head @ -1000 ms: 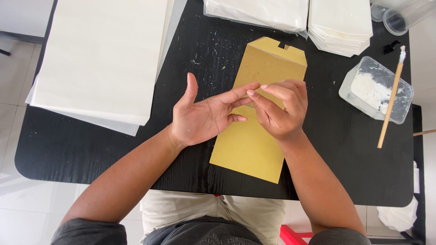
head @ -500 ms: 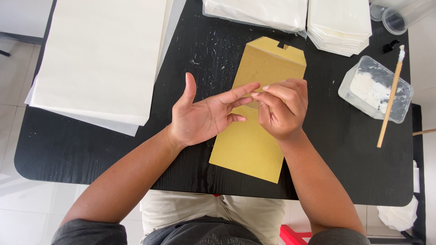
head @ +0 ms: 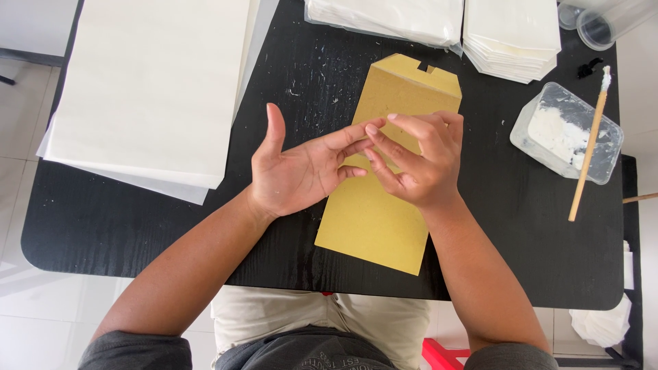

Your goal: Applying glue to paper sheets and folding them to assemble envelopes on a table.

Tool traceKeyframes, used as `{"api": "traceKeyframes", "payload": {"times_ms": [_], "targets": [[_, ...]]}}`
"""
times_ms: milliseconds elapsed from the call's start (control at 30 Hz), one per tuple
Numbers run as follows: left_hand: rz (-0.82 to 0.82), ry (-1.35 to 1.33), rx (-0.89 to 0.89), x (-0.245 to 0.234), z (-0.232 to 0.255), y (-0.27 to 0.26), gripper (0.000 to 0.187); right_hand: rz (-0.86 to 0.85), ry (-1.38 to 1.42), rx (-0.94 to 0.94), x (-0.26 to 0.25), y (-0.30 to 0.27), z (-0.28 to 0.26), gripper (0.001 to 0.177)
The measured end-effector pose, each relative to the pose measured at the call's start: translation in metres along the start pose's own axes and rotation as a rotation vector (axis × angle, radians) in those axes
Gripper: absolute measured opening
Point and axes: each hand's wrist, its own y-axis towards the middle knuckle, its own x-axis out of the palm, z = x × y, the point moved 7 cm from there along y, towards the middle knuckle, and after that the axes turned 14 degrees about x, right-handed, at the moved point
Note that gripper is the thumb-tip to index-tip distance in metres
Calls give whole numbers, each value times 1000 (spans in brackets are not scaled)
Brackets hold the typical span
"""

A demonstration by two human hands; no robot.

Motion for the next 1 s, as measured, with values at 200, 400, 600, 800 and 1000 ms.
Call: {"api": "traceKeyframes", "payload": {"times_ms": [200, 400, 600, 800, 1000], "targets": [[30, 86, -2, -4, 5, 3, 120, -44, 23, 13, -2, 8, -2, 18], [98, 701, 144, -37, 29, 3, 91, -300, 55, 215, 35, -17, 35, 29], [70, 1711, -35, -4, 83, -12, 61, -763, 56, 465, 51, -20, 36, 49], [47, 2154, -197, -38, 123, -75, 78, -708, 14, 434, 53, -32, 47, 46], [156, 2203, -273, -44, 150, -127, 70, -620, -7, 436, 59, -39, 50, 38]]}}
